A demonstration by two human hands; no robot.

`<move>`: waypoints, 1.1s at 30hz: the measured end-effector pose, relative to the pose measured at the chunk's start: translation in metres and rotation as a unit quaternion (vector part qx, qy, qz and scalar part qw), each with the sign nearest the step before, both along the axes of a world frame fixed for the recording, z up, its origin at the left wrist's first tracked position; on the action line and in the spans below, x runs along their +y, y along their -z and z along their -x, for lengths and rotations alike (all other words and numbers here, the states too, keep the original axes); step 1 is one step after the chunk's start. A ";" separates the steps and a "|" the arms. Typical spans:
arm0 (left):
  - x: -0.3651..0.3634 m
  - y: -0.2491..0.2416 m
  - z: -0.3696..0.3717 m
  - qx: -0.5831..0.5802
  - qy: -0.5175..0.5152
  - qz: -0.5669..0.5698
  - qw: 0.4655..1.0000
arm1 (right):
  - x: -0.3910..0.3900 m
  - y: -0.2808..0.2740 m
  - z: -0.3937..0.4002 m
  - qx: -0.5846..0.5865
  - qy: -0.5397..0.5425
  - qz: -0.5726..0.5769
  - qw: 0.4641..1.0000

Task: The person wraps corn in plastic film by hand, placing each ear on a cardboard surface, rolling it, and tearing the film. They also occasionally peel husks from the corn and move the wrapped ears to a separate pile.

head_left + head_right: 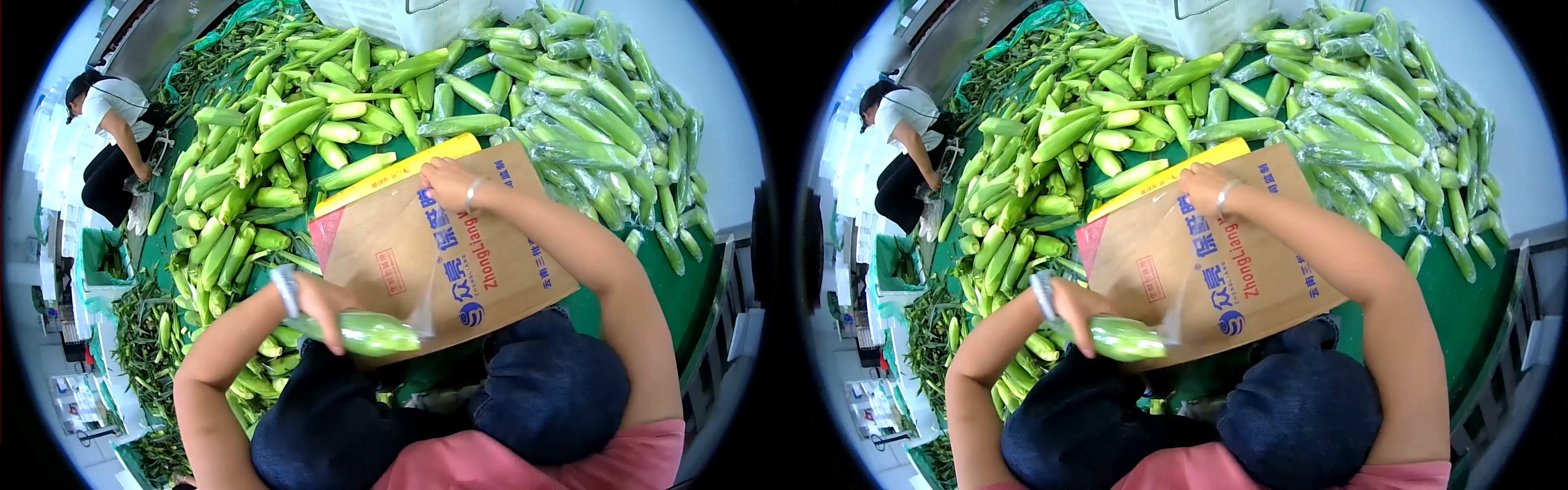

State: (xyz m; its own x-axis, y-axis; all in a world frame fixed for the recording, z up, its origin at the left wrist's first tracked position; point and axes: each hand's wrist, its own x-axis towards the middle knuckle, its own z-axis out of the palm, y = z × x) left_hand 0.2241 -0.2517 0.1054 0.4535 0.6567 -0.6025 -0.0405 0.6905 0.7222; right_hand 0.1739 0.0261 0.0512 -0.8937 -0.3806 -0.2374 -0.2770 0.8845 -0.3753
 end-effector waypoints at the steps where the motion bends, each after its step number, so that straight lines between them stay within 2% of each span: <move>1: -0.016 -0.011 0.005 -0.033 -0.027 0.030 0.999 | 0.004 0.002 -0.011 0.067 -0.017 0.046 0.997; 2: -0.024 -0.027 0.007 -0.056 -0.001 0.065 0.996 | 0.007 0.004 -0.017 0.070 -0.015 0.050 0.996; 3: -0.031 -0.040 0.007 -0.083 0.025 0.099 0.991 | 0.008 0.007 -0.025 0.129 -0.028 0.056 0.990; 4: -0.044 -0.046 -0.001 -0.106 0.010 -0.054 0.993 | 0.011 0.011 -0.031 0.189 -0.041 0.061 0.979; 5: -0.052 -0.054 -0.003 -0.104 0.044 -0.099 0.989 | 0.013 0.013 -0.034 0.192 -0.041 0.064 0.978; 7: -0.078 -0.061 -0.009 -0.038 -0.130 -0.263 0.955 | 0.011 0.018 -0.035 0.253 -0.045 0.067 0.964; 8: -0.096 -0.071 -0.031 -0.163 -0.382 -0.096 0.904 | 0.010 0.019 -0.035 0.265 -0.053 0.060 0.961; 9: -0.102 -0.059 -0.041 -0.167 -0.500 -0.142 0.838 | 0.000 0.011 -0.036 0.276 -0.065 0.074 0.956; 11: -0.096 -0.059 -0.048 -0.296 -0.639 -0.174 0.688 | -0.021 -0.009 -0.054 0.164 -0.113 0.118 0.973; 13: -0.070 -0.062 -0.046 -0.137 -0.786 -0.098 0.595 | -0.059 -0.030 -0.082 0.116 -0.147 0.326 0.926; 14: -0.056 -0.057 -0.038 -0.085 -0.760 -0.155 0.626 | -0.073 -0.041 -0.093 -0.009 -0.131 0.392 0.911; 15: -0.038 -0.054 -0.032 -0.061 -0.767 -0.182 0.613 | -0.084 -0.049 -0.100 -0.131 -0.109 0.449 0.877; 16: -0.021 -0.047 -0.027 -0.051 -0.765 -0.210 0.606 | -0.097 -0.046 -0.102 -0.246 -0.083 0.550 0.794; 17: -0.004 -0.040 -0.022 -0.041 -0.763 -0.238 0.599 | -0.104 -0.042 -0.103 -0.351 -0.055 0.637 0.684; 18: 0.012 -0.037 -0.023 -0.150 -0.773 -0.245 0.566 | -0.099 -0.052 -0.106 -0.454 -0.028 0.644 0.615; 19: 0.023 -0.032 -0.023 -0.185 -0.762 -0.259 0.564 | -0.093 -0.064 -0.110 -0.551 -0.002 0.640 0.535; 20: 0.031 -0.030 -0.023 -0.158 -0.760 -0.276 0.566 | -0.091 -0.068 -0.113 -0.595 -0.022 0.637 0.490; 21: 0.037 -0.031 -0.024 -0.131 -0.762 -0.293 0.563 | -0.084 -0.063 -0.112 -0.598 -0.018 0.628 0.497; 22: 0.041 -0.033 -0.025 -0.136 -0.766 -0.301 0.552 | -0.075 -0.054 -0.110 -0.594 -0.003 0.589 0.548; 23: 0.044 -0.037 -0.024 0.066 -0.805 -0.307 0.504 | -0.068 -0.049 -0.107 -0.589 0.007 0.544 0.598; 24: 0.044 -0.041 -0.024 0.267 -0.814 -0.289 0.428 | -0.061 -0.068 -0.106 -0.417 0.017 0.396 0.818; 25: 0.042 -0.047 -0.023 0.245 -0.851 -0.295 0.359 | -0.055 -0.075 -0.109 -0.230 0.027 0.258 0.938; 26: 0.033 -0.037 -0.019 0.291 -0.847 -0.259 0.363 | -0.049 -0.075 -0.115 -0.023 0.019 0.114 0.993; 27: 0.019 -0.023 -0.016 0.340 -0.842 -0.217 0.359 | -0.037 -0.056 -0.119 0.120 0.004 0.145 0.982; 28: 0.011 -0.017 -0.016 0.476 -0.779 -0.167 0.372 | -0.027 -0.066 -0.117 0.207 -0.008 0.109 0.972; 29: 0.010 -0.008 -0.017 0.597 -0.697 -0.098 0.385 | -0.021 -0.079 -0.116 0.324 -0.030 0.045 0.944; 30: 0.013 0.007 -0.019 0.618 -0.668 -0.118 0.397 | -0.018 -0.101 -0.115 0.408 -0.088 -0.034 0.908; 31: 0.015 -0.009 -0.024 0.618 -0.579 -0.049 0.530 | -0.014 -0.104 -0.111 0.471 -0.116 -0.048 0.873; 32: 0.021 -0.031 -0.032 0.465 -0.592 -0.023 0.658 | -0.009 -0.102 -0.106 0.533 -0.130 -0.066 0.833; 33: 0.024 -0.044 -0.042 0.287 -0.583 -0.007 0.760 | -0.005 -0.101 -0.102 0.535 -0.125 -0.041 0.835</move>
State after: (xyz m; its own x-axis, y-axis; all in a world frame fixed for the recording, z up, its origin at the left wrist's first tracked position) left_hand 0.2656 -0.2277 0.1495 -0.7773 0.4185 -0.4698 -0.2937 0.4191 0.8591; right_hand 0.2762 0.0207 0.1520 -0.5062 -0.6083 0.6114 -0.5948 0.7596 0.2633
